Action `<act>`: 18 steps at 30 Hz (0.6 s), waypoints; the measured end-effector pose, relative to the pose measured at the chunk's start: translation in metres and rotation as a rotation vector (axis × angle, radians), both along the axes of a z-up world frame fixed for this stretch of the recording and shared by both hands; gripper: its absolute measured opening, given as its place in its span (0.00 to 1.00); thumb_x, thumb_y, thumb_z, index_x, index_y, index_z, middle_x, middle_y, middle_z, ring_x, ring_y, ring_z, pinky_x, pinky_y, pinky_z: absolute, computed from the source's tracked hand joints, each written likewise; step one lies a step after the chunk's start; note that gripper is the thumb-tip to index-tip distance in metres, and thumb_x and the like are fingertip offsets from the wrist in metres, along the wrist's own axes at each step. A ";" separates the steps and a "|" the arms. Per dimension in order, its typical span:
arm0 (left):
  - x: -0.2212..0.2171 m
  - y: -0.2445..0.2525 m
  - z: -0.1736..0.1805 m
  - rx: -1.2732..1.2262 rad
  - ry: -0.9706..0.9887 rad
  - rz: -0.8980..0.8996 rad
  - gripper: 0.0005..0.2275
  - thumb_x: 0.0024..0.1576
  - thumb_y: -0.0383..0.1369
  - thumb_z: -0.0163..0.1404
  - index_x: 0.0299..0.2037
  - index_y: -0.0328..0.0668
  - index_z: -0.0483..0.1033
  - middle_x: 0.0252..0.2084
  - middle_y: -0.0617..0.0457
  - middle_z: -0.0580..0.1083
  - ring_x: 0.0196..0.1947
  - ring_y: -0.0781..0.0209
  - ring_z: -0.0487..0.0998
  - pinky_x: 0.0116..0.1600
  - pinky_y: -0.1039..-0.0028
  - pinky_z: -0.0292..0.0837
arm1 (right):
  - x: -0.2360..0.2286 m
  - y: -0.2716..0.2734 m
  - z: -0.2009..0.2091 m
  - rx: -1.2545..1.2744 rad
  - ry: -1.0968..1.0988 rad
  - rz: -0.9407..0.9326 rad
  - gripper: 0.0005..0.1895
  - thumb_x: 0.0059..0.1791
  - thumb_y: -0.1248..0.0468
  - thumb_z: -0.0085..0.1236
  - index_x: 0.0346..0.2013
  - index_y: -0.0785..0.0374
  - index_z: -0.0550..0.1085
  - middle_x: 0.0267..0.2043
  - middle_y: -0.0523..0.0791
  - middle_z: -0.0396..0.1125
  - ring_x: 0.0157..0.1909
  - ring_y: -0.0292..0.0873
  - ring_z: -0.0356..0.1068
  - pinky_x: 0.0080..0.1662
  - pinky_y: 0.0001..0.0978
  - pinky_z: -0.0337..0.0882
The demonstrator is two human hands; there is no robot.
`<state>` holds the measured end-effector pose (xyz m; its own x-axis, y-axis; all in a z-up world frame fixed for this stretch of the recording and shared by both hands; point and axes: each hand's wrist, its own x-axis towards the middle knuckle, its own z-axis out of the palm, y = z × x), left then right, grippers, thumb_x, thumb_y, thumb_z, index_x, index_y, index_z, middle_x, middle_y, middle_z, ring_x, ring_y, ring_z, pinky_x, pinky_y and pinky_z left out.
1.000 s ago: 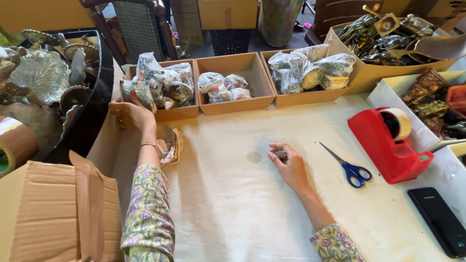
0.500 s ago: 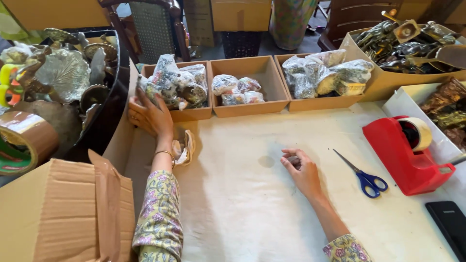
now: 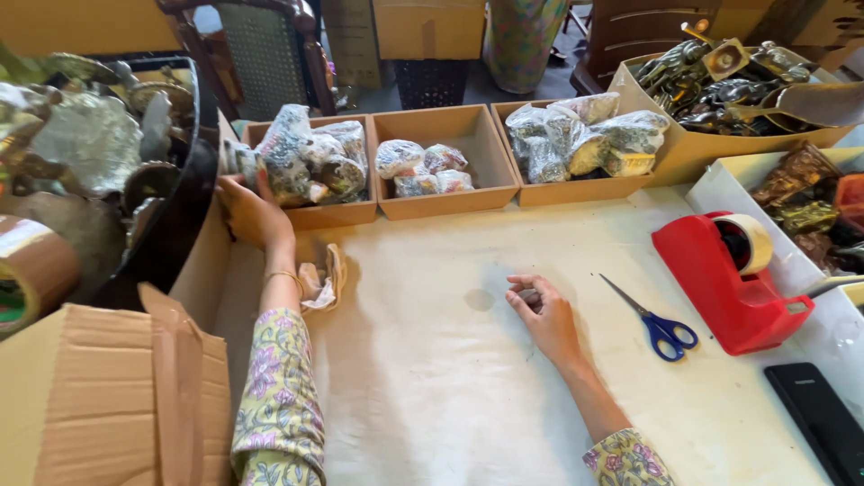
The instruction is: The person unwraps bubble wrap from a decorative figurine and places it into a cardboard box, then picks up a small figurine and wipes it with a white cloth, turning it while wiping.
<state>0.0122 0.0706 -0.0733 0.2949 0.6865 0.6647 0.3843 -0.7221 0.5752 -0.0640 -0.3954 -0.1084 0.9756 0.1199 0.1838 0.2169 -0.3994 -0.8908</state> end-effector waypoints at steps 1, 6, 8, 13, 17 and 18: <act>-0.003 0.005 -0.009 0.010 -0.002 0.004 0.17 0.69 0.47 0.52 0.52 0.40 0.68 0.50 0.43 0.73 0.48 0.38 0.76 0.47 0.50 0.70 | 0.000 0.002 0.000 0.010 -0.002 0.004 0.15 0.49 0.63 0.62 0.50 0.61 0.78 0.39 0.42 0.76 0.32 0.33 0.71 0.37 0.25 0.73; -0.006 0.019 -0.052 0.299 0.004 -0.022 0.18 0.68 0.40 0.50 0.65 0.45 0.72 0.61 0.45 0.73 0.55 0.41 0.76 0.59 0.55 0.67 | -0.004 0.001 0.006 -0.021 -0.025 -0.008 0.14 0.49 0.62 0.62 0.49 0.60 0.78 0.38 0.43 0.76 0.33 0.35 0.73 0.38 0.27 0.74; -0.022 0.008 -0.028 0.211 -0.001 -0.078 0.18 0.66 0.39 0.51 0.64 0.45 0.73 0.60 0.44 0.73 0.55 0.41 0.76 0.59 0.53 0.64 | -0.004 0.000 0.003 -0.009 -0.025 -0.004 0.14 0.49 0.62 0.62 0.49 0.60 0.78 0.38 0.43 0.77 0.34 0.34 0.75 0.38 0.27 0.74; -0.017 0.019 -0.005 0.308 0.194 -0.116 0.17 0.66 0.30 0.50 0.65 0.43 0.72 0.64 0.42 0.71 0.53 0.44 0.77 0.62 0.51 0.65 | -0.003 0.003 0.010 -0.004 -0.002 -0.002 0.14 0.48 0.62 0.62 0.48 0.59 0.78 0.37 0.42 0.78 0.34 0.34 0.76 0.39 0.26 0.74; -0.015 0.026 -0.008 0.225 0.057 -0.250 0.20 0.61 0.21 0.47 0.65 0.40 0.72 0.65 0.38 0.70 0.57 0.38 0.75 0.56 0.57 0.72 | -0.004 0.002 0.009 -0.001 0.014 -0.005 0.14 0.49 0.62 0.62 0.49 0.60 0.78 0.37 0.42 0.77 0.34 0.34 0.75 0.39 0.26 0.74; -0.012 0.030 -0.011 0.314 -0.034 -0.212 0.22 0.63 0.16 0.43 0.68 0.42 0.71 0.66 0.39 0.71 0.60 0.41 0.76 0.60 0.60 0.74 | -0.004 0.002 0.008 0.003 0.010 0.001 0.14 0.49 0.62 0.62 0.49 0.60 0.78 0.37 0.42 0.77 0.34 0.34 0.75 0.39 0.26 0.74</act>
